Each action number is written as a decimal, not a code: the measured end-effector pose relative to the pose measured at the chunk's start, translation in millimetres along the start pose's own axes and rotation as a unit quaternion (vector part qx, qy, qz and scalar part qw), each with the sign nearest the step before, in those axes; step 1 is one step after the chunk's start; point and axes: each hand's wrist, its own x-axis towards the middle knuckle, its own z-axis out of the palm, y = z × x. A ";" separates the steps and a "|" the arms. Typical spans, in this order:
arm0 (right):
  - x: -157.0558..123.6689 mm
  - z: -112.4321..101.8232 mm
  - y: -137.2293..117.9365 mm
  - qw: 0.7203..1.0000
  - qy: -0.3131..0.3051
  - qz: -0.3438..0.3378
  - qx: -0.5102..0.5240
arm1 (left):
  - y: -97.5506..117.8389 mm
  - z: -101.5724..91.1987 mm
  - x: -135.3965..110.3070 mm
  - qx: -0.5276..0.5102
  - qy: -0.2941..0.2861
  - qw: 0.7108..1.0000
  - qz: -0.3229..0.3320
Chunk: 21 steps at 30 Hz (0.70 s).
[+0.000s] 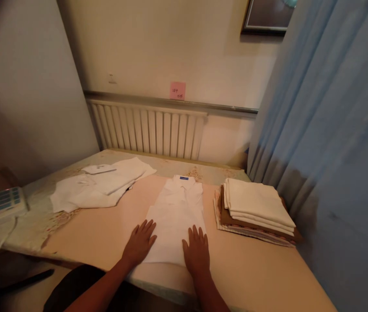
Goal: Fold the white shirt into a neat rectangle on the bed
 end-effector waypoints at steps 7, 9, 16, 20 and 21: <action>-1.3 -2.1 -0.6 1.000 -0.003 0.002 0.007 | 0.8 -2.6 -0.8 0.001 -0.007 1.000 -0.004; -1.5 -0.7 -0.3 1.000 -0.003 0.001 0.010 | 0.9 -2.5 -1.2 0.002 -0.003 1.000 -0.005; -3.3 8.9 3.3 0.999 0.031 -0.014 0.006 | 1.4 -2.2 -2.9 0.005 0.020 1.000 -0.001; -5.1 14.2 5.9 0.997 0.065 -0.038 -0.015 | 1.2 -2.1 -3.9 0.011 0.035 0.999 0.003; -5.6 15.2 6.4 0.996 0.074 -0.043 -0.020 | 1.3 -2.0 -4.1 0.012 0.036 0.999 0.003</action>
